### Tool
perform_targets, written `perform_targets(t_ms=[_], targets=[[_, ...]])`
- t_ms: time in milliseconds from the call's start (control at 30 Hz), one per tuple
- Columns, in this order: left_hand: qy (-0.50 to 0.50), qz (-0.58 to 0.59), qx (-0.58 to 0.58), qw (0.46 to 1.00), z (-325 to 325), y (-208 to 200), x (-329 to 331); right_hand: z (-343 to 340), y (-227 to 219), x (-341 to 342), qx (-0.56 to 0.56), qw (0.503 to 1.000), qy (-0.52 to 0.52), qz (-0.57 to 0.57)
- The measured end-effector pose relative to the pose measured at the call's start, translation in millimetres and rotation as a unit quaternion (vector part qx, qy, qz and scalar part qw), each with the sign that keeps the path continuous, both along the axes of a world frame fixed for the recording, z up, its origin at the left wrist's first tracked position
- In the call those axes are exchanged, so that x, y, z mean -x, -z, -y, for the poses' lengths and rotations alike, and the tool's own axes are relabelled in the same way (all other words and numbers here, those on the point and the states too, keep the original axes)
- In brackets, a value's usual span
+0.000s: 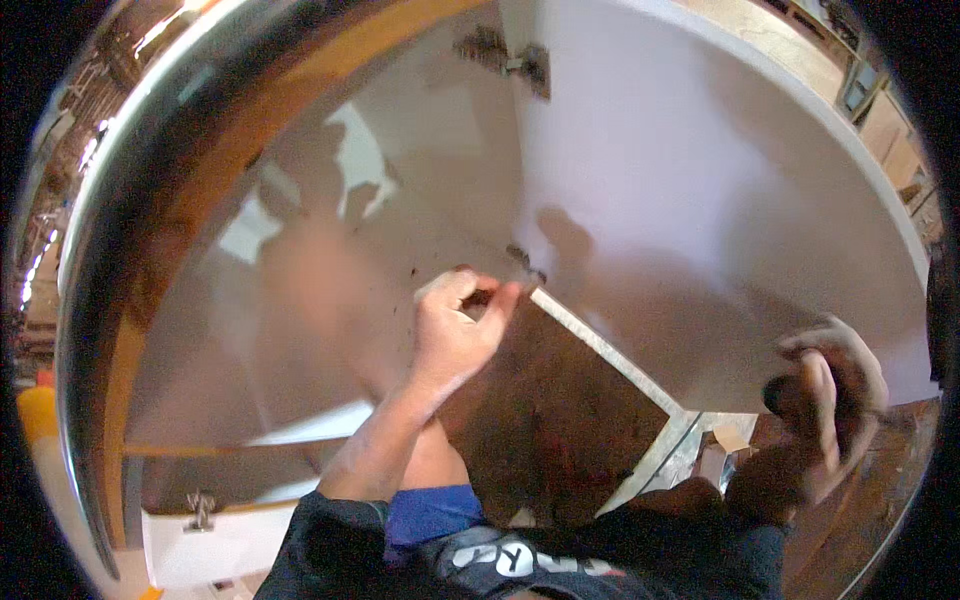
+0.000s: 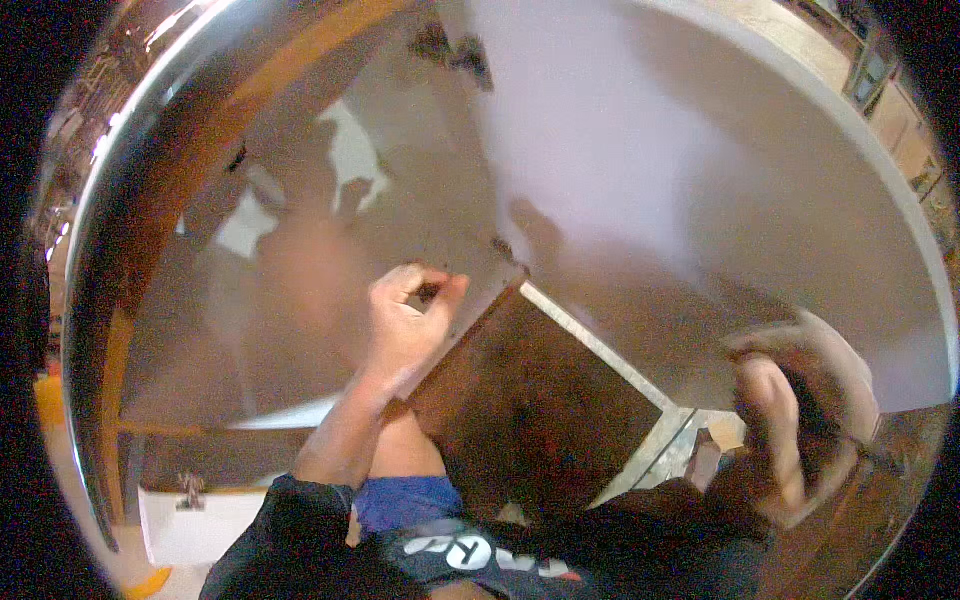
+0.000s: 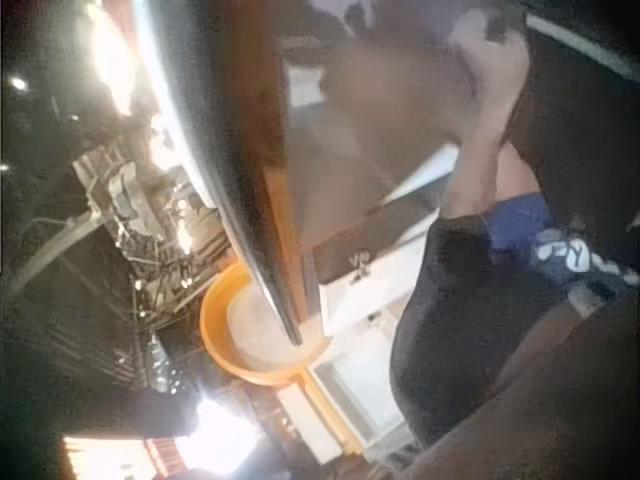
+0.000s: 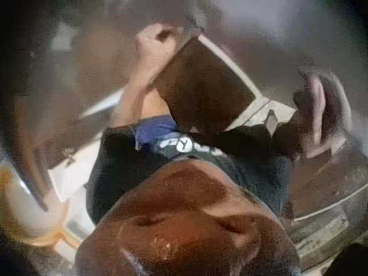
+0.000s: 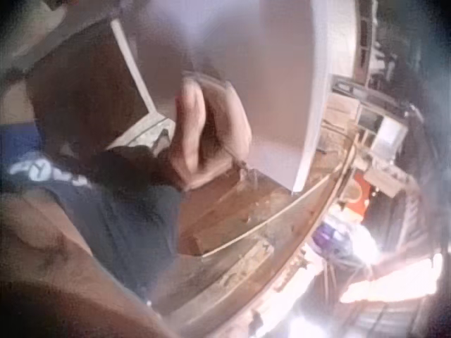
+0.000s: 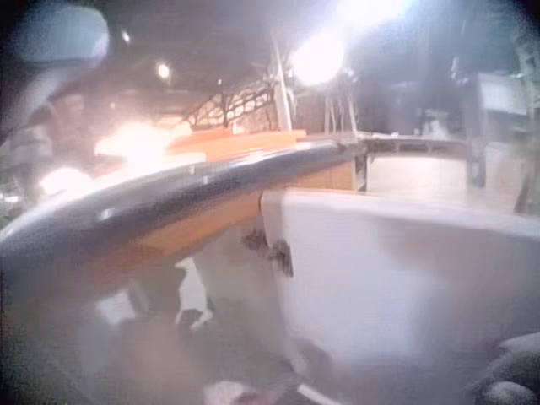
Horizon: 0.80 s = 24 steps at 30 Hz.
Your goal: The person installs cabinet door hinges by aligning the door with the frame and securing the hardware with a screwdriver and a power drill.
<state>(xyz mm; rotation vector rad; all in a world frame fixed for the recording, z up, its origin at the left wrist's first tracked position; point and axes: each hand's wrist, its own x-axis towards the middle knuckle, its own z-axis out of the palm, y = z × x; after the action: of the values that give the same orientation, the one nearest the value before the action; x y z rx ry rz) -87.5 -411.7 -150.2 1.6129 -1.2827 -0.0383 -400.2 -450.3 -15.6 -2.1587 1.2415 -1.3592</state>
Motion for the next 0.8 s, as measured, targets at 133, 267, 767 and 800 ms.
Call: perform_targets(t_ms=[133, 267, 767, 800], targets=[[0.085, 0.012, 0.079, 0.993, 52.2, -30.6, 14.3, 9.8, -19.7, 53.4, 0.162, 0.961, 0.178, 0.139], [0.127, -0.034, -0.027, 0.991, 73.7, -51.2, 16.3, 41.4, -42.4, 85.3, 0.064, 0.912, 0.369, 0.169], [0.128, 0.177, 0.003, 0.976, 120.6, -358.8, 27.3, 51.0, -95.8, 125.0, -0.240, 0.861, 0.381, 0.236], [0.101, 0.208, -0.037, 0.972, 141.2, -363.5, 8.7, 50.7, -97.5, 124.2, -0.264, 0.857, 0.368, 0.247]])
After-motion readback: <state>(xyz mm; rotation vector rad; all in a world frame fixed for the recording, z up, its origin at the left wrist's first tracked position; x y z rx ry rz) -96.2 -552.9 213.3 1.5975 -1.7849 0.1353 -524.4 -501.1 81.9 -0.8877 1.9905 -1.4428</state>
